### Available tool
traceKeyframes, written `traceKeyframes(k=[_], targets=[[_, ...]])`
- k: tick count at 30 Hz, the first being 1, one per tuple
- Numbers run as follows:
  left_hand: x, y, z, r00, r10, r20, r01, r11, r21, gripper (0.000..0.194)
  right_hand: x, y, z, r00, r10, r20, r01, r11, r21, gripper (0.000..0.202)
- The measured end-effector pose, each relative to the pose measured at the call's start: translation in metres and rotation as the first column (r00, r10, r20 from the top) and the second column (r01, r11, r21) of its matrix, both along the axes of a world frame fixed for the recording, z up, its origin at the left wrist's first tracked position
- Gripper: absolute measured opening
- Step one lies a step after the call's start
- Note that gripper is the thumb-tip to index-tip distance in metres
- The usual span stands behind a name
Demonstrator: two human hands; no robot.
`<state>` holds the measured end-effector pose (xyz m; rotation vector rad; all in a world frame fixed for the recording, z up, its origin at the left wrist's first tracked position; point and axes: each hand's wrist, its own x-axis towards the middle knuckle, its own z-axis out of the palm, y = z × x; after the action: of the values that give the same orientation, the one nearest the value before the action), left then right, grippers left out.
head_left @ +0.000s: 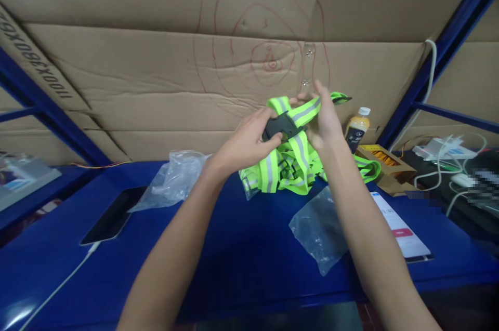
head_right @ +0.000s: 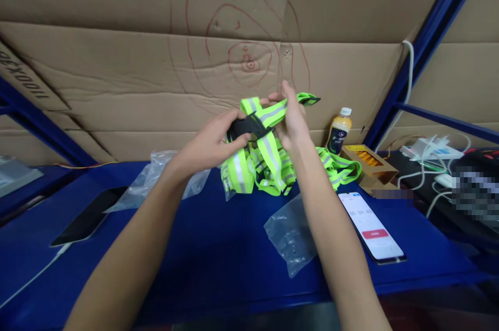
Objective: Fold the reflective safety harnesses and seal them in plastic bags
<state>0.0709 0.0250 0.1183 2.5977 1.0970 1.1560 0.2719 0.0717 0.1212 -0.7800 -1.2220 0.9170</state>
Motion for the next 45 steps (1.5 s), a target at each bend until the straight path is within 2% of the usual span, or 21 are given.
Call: traceKeyframes(k=[2,3,5,6,7,9,11,13,16,18,23,27,30,33,35,38,42,44,45], targets=[[-0.003,-0.003,0.003,0.997,0.08,-0.003,-0.08,0.997,0.012,0.02,0.012,-0.014,0.003,0.98,0.041,0.192,-0.033,0.998,-0.044,0.065],[-0.005,-0.004,0.004,0.994,0.106,-0.004,-0.106,0.994,0.019,0.02,0.021,-0.022,0.005,0.926,0.085,0.367,-0.05,0.993,-0.104,0.064],[-0.008,-0.005,0.006,0.993,0.115,-0.012,-0.115,0.993,0.014,0.022,0.039,-0.039,0.013,0.721,0.215,0.658,-0.041,0.962,-0.27,0.065],[-0.009,-0.004,0.006,0.995,0.1,-0.015,-0.1,0.995,0.005,0.023,0.046,-0.048,0.018,0.644,0.216,0.734,0.0,0.959,-0.283,0.066],[-0.009,-0.004,0.005,0.997,0.077,-0.017,-0.078,0.997,-0.003,0.023,0.05,-0.056,0.023,0.591,0.162,0.79,0.056,0.969,-0.241,0.067],[-0.009,-0.003,0.003,0.999,0.029,-0.022,-0.03,1.0,-0.004,0.023,0.051,-0.067,0.031,0.542,-0.06,0.838,0.121,0.993,-0.007,0.064],[-0.007,-0.001,0.001,1.0,-0.018,-0.024,0.018,1.0,0.012,0.024,0.042,-0.069,0.034,0.558,-0.256,0.789,0.069,0.962,0.263,0.053],[-0.007,0.001,-0.001,0.998,-0.059,-0.028,0.06,0.998,0.027,0.027,0.03,-0.062,0.029,0.601,-0.264,0.754,-0.064,0.925,0.374,0.045],[-0.009,0.001,-0.001,0.996,-0.082,-0.04,0.084,0.995,0.057,0.029,0.017,-0.043,0.017,0.631,-0.051,0.774,-0.225,0.943,0.246,0.052],[-0.011,0.001,0.001,0.995,-0.06,-0.079,0.067,0.994,0.091,0.026,0.014,-0.032,0.01,0.646,0.035,0.763,-0.261,0.949,0.177,0.058],[-0.01,-0.001,0.004,0.972,0.066,-0.225,-0.029,0.986,0.167,0.017,0.011,-0.028,0.006,0.622,0.006,0.783,-0.24,0.953,0.183,0.055],[-0.004,0.0,0.0,0.966,0.144,-0.214,-0.099,0.973,0.209,0.013,0.009,-0.033,0.01,0.608,-0.029,0.793,-0.224,0.953,0.206,0.045],[-0.005,0.004,-0.003,0.989,0.086,-0.123,-0.063,0.982,0.177,0.017,0.01,-0.035,0.011,0.632,-0.025,0.774,-0.217,0.954,0.208,0.044],[-0.012,0.008,-0.003,0.998,-0.049,-0.049,0.054,0.995,0.089,0.026,0.012,-0.036,0.012,0.669,-0.035,0.743,-0.195,0.955,0.221,0.043],[-0.016,0.008,-0.001,0.993,-0.103,-0.055,0.104,0.995,0.007,0.031,0.011,-0.035,0.011,0.659,-0.074,0.748,-0.168,0.955,0.243,0.039],[-0.02,0.004,0.003,0.991,-0.077,-0.106,0.068,0.994,-0.09,0.029,0.006,-0.034,0.01,0.597,-0.14,0.79,-0.137,0.952,0.272,0.033],[-0.026,0.004,0.007,0.997,-0.041,-0.066,0.034,0.993,-0.11,0.026,0.007,-0.029,0.009,0.528,-0.276,0.803,-0.059,0.931,0.359,0.032],[-0.033,0.009,0.007,0.998,-0.063,-0.01,0.061,0.989,-0.135,0.024,0.016,-0.021,0.007,0.566,-0.323,0.758,-0.002,0.92,0.393,0.037],[-0.039,0.013,0.007,0.997,-0.069,0.027,0.072,0.986,-0.15,0.023,0.022,-0.016,0.006,0.619,-0.325,0.715,0.027,0.919,0.394,0.041]])
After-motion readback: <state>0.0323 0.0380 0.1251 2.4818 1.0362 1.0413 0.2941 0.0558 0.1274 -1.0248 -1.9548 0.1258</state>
